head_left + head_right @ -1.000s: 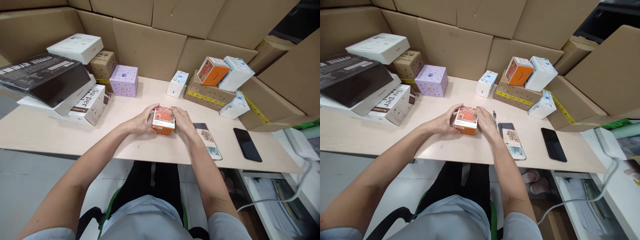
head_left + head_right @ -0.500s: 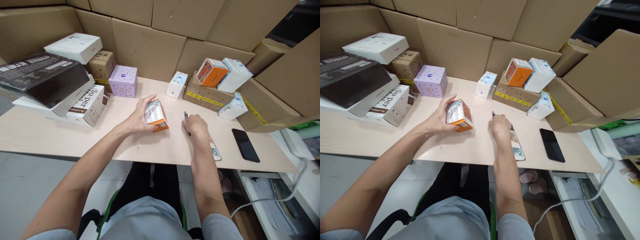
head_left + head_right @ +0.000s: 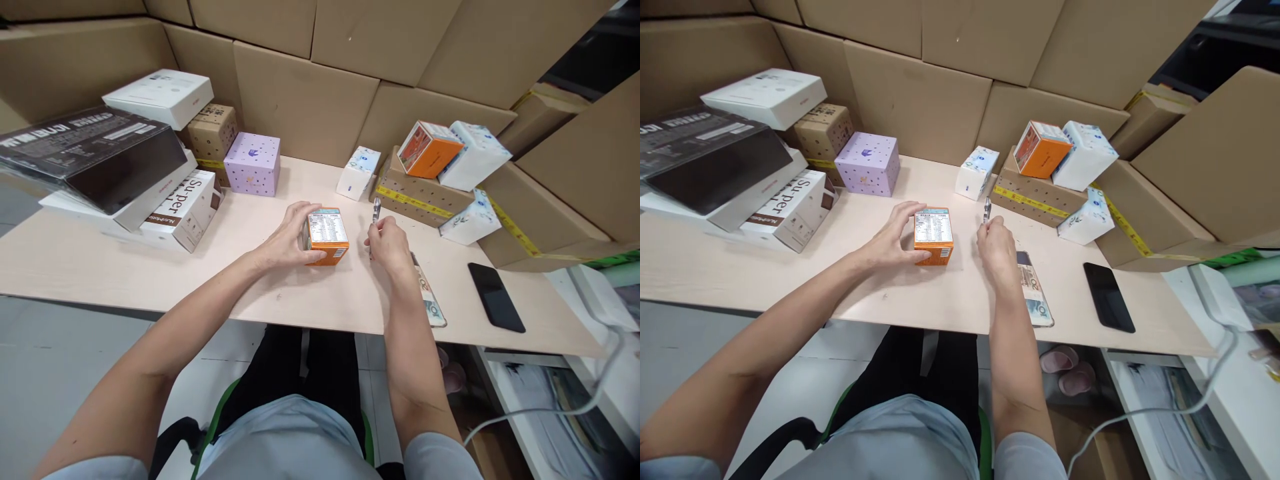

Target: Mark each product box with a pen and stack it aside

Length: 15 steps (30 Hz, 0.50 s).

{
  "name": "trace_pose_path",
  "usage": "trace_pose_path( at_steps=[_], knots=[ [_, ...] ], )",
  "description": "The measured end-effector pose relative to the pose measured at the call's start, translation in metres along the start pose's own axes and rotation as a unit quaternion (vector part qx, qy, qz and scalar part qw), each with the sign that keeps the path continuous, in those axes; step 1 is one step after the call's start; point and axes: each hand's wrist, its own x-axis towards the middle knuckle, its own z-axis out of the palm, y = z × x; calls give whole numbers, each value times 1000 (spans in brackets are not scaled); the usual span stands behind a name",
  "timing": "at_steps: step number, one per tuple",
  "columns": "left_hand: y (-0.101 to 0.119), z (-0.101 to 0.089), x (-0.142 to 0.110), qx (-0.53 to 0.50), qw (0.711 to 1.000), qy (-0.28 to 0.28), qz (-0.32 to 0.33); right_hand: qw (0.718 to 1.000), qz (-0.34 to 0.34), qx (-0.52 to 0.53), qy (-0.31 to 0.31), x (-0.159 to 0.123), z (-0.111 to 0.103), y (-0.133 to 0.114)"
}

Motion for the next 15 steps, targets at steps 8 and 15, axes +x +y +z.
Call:
trace_pose_path(
  at_steps=[8, 15],
  knots=[
    [0, 0, -1, 30, 999, 13, 11, 941, -22, 318, 116, 6, 0, -10],
    [4, 8, -5, 170, 971, 82, 150, 888, -51, 384, 246, 3, 0, -23]
  ],
)
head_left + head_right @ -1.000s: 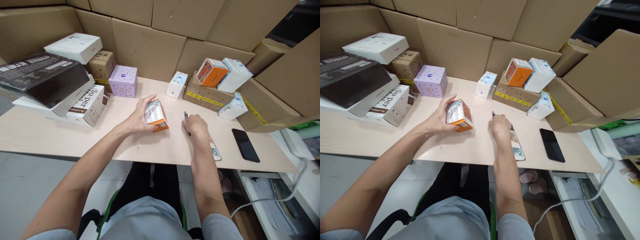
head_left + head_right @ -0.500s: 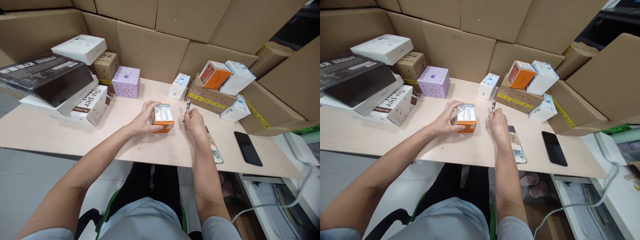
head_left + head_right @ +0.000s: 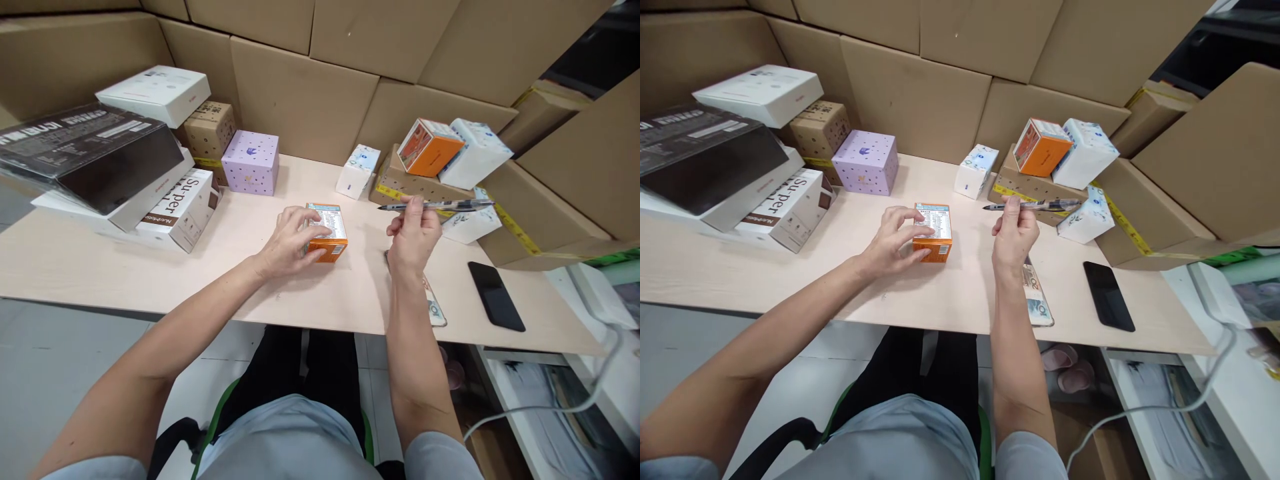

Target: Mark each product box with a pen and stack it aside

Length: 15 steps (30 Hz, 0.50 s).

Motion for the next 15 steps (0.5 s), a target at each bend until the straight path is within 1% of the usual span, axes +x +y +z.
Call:
trace_pose_path(
  at_steps=[2, 5, 7, 9, 13, 15],
  knots=[
    [5, 3, 0, 20, 999, 12, 25, 1000, -2, 22, -20, -5, 4, -4],
    [11, 7, 1, 27, 999, 5, 24, 994, -5, 45, -97, -15, 12, -11],
    [13, 9, 1, 27, 999, 1, 22, 988, -14, 36, -147, -22, 19, -15],
    [14, 11, 1, 30, 999, 6, 25, 982, -19, 30, -184, -31, 26, -18],
    [14, 11, 1, 20, 999, 24, 21, 975, -16, 26, -221, -44, 36, -17],
    [14, 11, 1, 14, 999, 24, 16, 973, -1, 14, -232, -45, 38, -15]
  ],
)
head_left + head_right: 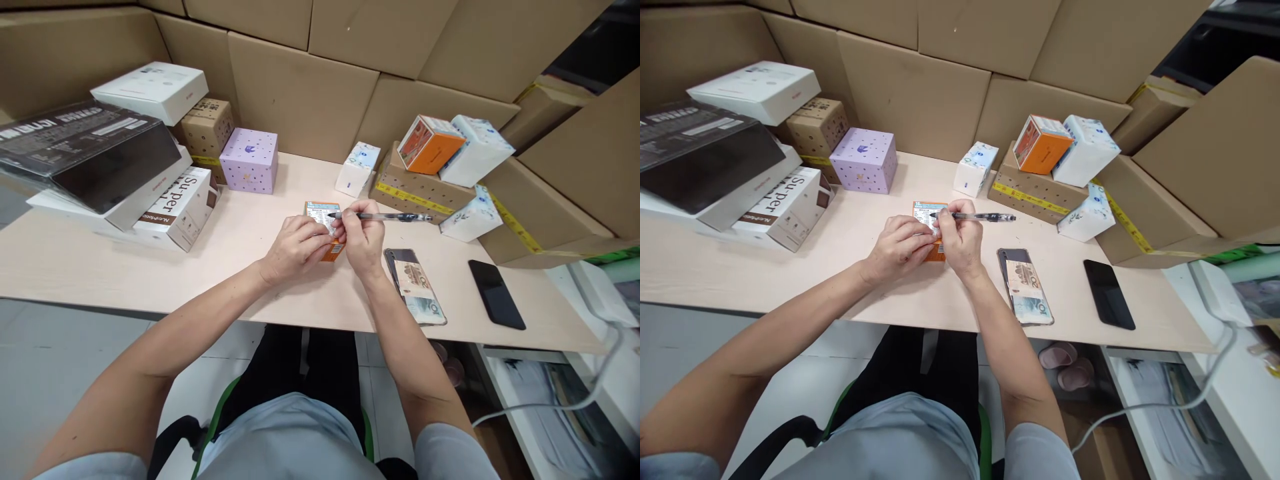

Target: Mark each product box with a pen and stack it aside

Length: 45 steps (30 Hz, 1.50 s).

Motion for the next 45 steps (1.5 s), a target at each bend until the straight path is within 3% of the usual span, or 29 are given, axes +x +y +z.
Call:
trace_pose_path(
  at_steps=[5, 18, 24, 36, 45],
  knots=[
    [0, 1, -1, 11, 1000, -10, -16, 999, 40, 14, 3, 5, -3, 0],
    [0, 2, -5, 47, 999, 22, -17, 995, -4, -96, -2, 4, -4, -2],
    [1, 0, -4, 74, 997, 20, -10, 990, -9, -129, -48, 10, -6, 1],
    [0, 3, -4, 126, 983, 107, 83, 981, -13, -168, -95, 16, -7, -2],
    [1, 3, -3, 124, 984, 101, 74, 975, -17, -187, -117, 16, -6, -7]
  ],
)
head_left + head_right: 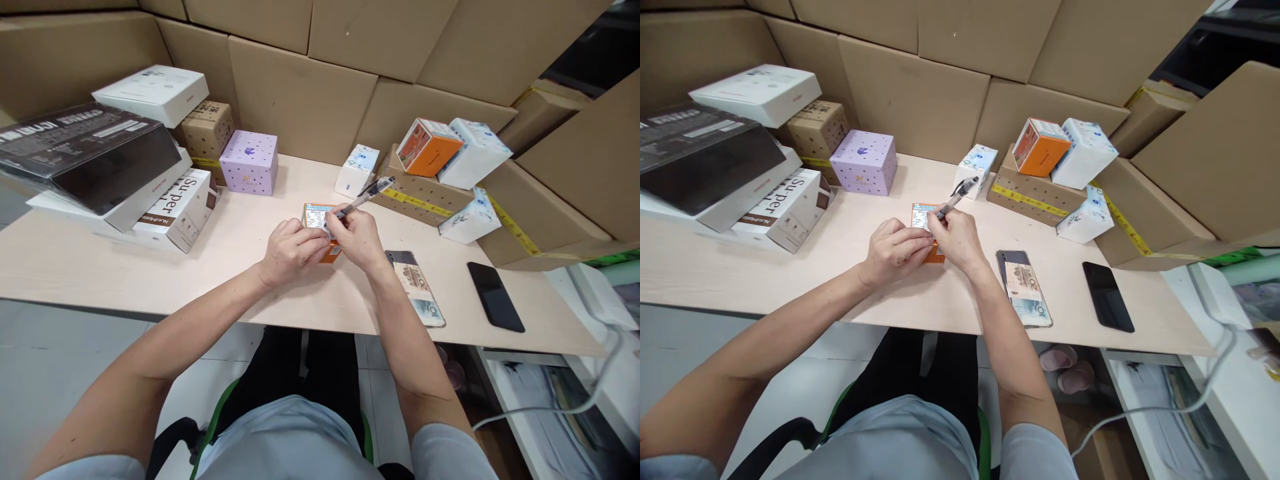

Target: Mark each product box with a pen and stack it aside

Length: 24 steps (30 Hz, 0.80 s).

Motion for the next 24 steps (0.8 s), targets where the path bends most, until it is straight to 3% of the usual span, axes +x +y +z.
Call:
trace_pose_path(
  at_steps=[3, 7, 10, 13, 17, 20, 24],
  knots=[
    [-1, 0, 0, -8, 1000, 12, 5, 1000, -1, 15, 3, 1, 2, 2],
    [-1, -1, -1, -18, 999, -39, -32, 993, 40, 91, 70, 1, 0, 8],
    [-1, -2, 0, -40, 995, -70, -66, 990, 80, 31, 109, 0, -14, 17],
    [-3, -3, 0, -71, 988, -81, -113, 976, 153, -155, 3, -2, -32, 23],
    [-18, -1, -2, -187, 949, -114, -228, 885, 238, -351, -193, -8, -41, 26],
    [-32, 4, -7, -288, 889, -181, -307, 849, 262, -388, -245, -13, -38, 26],
    [-37, 8, -12, -379, 834, -209, -343, 835, 275, -401, -260, -15, -38, 29]
  ],
)
